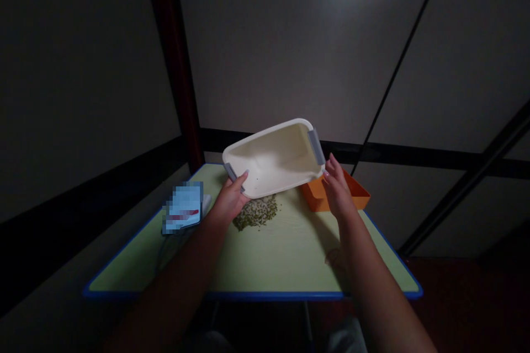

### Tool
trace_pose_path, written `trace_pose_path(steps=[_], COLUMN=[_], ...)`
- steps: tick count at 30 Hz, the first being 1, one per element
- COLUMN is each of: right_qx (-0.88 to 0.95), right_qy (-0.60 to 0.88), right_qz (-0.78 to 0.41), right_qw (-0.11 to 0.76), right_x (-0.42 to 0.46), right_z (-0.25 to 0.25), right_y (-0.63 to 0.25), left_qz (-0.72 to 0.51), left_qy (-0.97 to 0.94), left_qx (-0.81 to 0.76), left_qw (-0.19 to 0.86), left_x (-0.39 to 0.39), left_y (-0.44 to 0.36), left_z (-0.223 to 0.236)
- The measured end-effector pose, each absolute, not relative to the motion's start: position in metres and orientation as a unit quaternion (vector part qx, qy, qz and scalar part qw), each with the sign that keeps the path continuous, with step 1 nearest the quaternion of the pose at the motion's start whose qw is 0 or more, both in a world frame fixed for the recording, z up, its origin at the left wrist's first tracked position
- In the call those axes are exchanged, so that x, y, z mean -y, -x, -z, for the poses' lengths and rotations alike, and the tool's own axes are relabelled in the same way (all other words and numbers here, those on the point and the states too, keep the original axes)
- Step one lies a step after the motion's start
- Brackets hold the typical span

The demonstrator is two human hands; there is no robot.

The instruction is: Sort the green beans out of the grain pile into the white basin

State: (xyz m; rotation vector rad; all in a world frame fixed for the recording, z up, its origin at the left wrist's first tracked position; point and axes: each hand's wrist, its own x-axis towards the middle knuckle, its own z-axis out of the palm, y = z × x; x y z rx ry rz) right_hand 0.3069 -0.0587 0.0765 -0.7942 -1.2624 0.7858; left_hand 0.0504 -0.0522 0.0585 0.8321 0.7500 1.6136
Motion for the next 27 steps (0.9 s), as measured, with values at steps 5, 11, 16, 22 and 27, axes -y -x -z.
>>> trace_pose_path(steps=[5, 11, 16, 22, 27], right_qx=[0.595, 0.758, 0.843, 0.891, 0.847], right_qy=[0.461, 0.591, 0.517, 0.409, 0.391], right_qz=[-0.171, 0.017, 0.023, 0.018, 0.015], right_qw=[0.636, 0.276, 0.143, 0.196, 0.359], right_x=[0.113, 0.201, 0.233, 0.235, 0.233], right_z=[-0.073, 0.001, 0.036, 0.035, -0.003], right_y=[-0.331, -0.353, -0.372, -0.395, -0.389], left_qz=[-0.717, -0.748, -0.756, -0.762, -0.768], left_qy=[-0.343, -0.323, -0.311, -0.308, -0.300], left_qx=[-0.289, -0.279, -0.273, -0.256, -0.237], left_qw=[0.534, 0.509, 0.507, 0.508, 0.514], left_x=[0.050, 0.047, 0.047, 0.049, 0.049], left_y=[-0.048, -0.047, -0.048, -0.048, -0.048], left_z=[-0.056, -0.053, -0.054, -0.056, -0.057])
